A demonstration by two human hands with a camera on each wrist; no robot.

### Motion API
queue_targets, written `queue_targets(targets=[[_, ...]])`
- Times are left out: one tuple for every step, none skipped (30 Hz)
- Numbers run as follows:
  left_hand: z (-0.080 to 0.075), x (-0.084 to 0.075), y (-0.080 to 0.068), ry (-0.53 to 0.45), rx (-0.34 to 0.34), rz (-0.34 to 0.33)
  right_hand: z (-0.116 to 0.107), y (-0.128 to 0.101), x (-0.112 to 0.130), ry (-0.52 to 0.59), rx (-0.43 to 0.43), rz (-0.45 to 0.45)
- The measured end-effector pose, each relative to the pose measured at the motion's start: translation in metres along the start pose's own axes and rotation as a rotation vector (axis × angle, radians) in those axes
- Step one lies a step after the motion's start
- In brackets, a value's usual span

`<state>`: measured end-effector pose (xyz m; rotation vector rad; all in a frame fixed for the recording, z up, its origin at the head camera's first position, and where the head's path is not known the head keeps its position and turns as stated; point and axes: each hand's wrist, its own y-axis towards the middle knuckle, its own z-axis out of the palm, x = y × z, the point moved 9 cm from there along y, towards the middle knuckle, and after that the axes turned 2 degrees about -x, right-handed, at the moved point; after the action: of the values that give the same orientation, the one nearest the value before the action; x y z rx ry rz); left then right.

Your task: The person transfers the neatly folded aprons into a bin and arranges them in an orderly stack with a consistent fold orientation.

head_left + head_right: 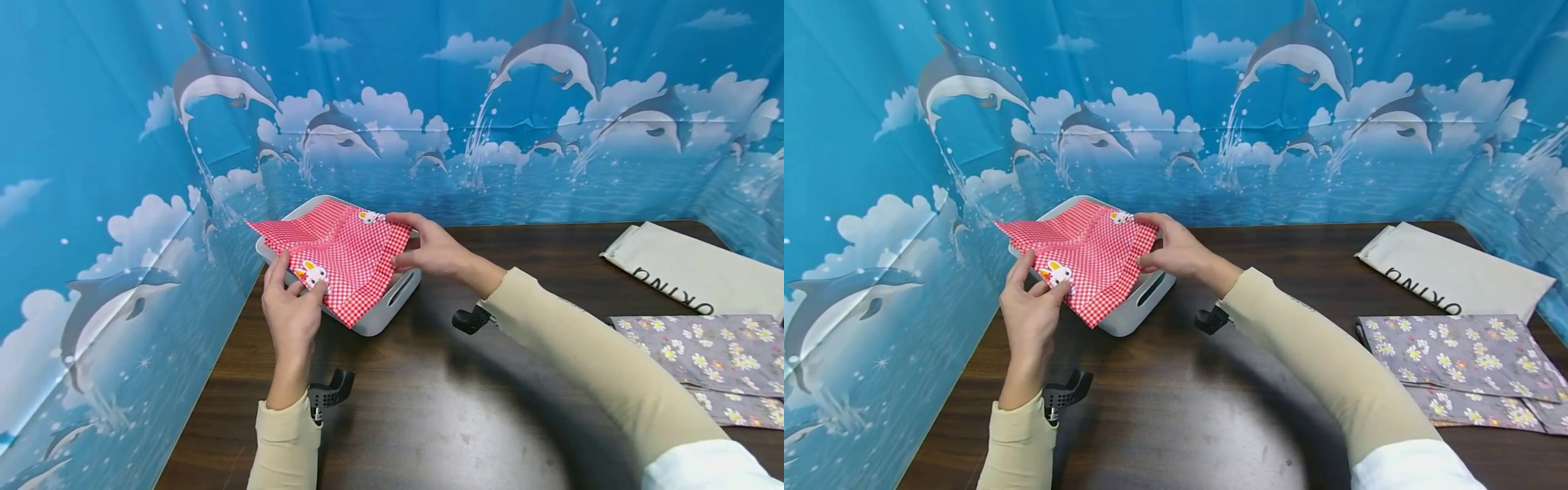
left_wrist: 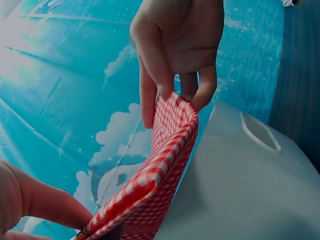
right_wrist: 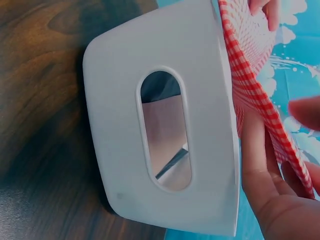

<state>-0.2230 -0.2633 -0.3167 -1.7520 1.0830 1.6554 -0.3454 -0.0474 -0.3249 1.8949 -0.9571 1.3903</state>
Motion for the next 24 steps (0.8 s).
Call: queue_targets(targets=[[0.000, 0.000, 0.000, 0.002, -0.003, 0.003, 0.001, 0.001, -0.001, -0.002, -0.004, 0.011], [0.000, 0.001, 0.001, 0.007, -0.006, 0.004, 0.002, 0.002, -0.001, -0.017, -0.010, 0.021], [-0.001, 0.001, 0.001, 0.007, -0.008, 0.007, 0.002, 0.004, -0.002, -0.025, -0.015, 0.029], [-0.001, 0.002, 0.001, 0.008, -0.010, 0.008, 0.003, 0.005, -0.003, -0.035, -0.023, 0.035], [-0.001, 0.002, 0.002, 0.009, -0.013, 0.010, 0.002, 0.007, -0.003, -0.047, -0.033, 0.041], [-0.001, 0.003, 0.002, 0.013, -0.017, 0.012, 0.002, 0.008, -0.003, -0.053, -0.042, 0.046], [-0.001, 0.003, 0.002, 0.017, -0.021, 0.013, 0.002, 0.009, -0.003, -0.065, -0.054, 0.049], [-0.001, 0.003, 0.003, 0.022, -0.024, 0.015, 0.001, 0.010, -0.003, -0.072, -0.066, 0.053], [-0.001, 0.004, 0.003, 0.026, -0.028, 0.017, 0.000, 0.012, -0.003, -0.074, -0.079, 0.057], [-0.002, 0.004, 0.003, 0.034, -0.032, 0.019, 0.000, 0.013, -0.003, -0.071, -0.091, 0.061], [-0.002, 0.004, 0.003, 0.042, -0.037, 0.021, -0.001, 0.014, -0.003, -0.069, -0.100, 0.064], [-0.002, 0.004, 0.004, 0.048, -0.042, 0.023, -0.001, 0.015, -0.004, -0.059, -0.106, 0.065], [-0.003, 0.005, 0.004, 0.050, -0.046, 0.024, -0.001, 0.016, -0.004, -0.054, -0.112, 0.065], [-0.003, 0.005, 0.004, 0.052, -0.052, 0.026, -0.001, 0.017, -0.004, -0.051, -0.117, 0.064], [-0.004, 0.006, 0.004, 0.053, -0.059, 0.029, -0.002, 0.018, -0.004, -0.045, -0.121, 0.064], [-0.005, 0.006, 0.004, 0.054, -0.067, 0.033, -0.002, 0.019, -0.004, -0.039, -0.124, 0.063], [-0.006, 0.006, 0.005, 0.053, -0.076, 0.038, -0.002, 0.020, -0.004, -0.035, -0.126, 0.062], [-0.006, 0.007, 0.005, 0.051, -0.085, 0.043, -0.002, 0.021, -0.004, -0.029, -0.129, 0.063], [-0.007, 0.007, 0.005, 0.051, -0.094, 0.047, -0.002, 0.022, -0.005, -0.027, -0.132, 0.065], [-0.008, 0.007, 0.006, 0.055, -0.104, 0.051, -0.002, 0.023, -0.005, -0.022, -0.135, 0.068], [-0.008, 0.007, 0.006, 0.058, -0.112, 0.054, -0.002, 0.024, -0.005, -0.015, -0.137, 0.072], [-0.009, 0.008, 0.006, 0.060, -0.118, 0.055, -0.001, 0.025, -0.005, -0.007, -0.139, 0.074], [-0.009, 0.008, 0.006, 0.061, -0.124, 0.055, -0.001, 0.026, -0.006, 0.002, -0.140, 0.075], [-0.009, 0.009, 0.006, 0.065, -0.131, 0.054, 0.000, 0.027, -0.006, 0.009, -0.142, 0.076]])
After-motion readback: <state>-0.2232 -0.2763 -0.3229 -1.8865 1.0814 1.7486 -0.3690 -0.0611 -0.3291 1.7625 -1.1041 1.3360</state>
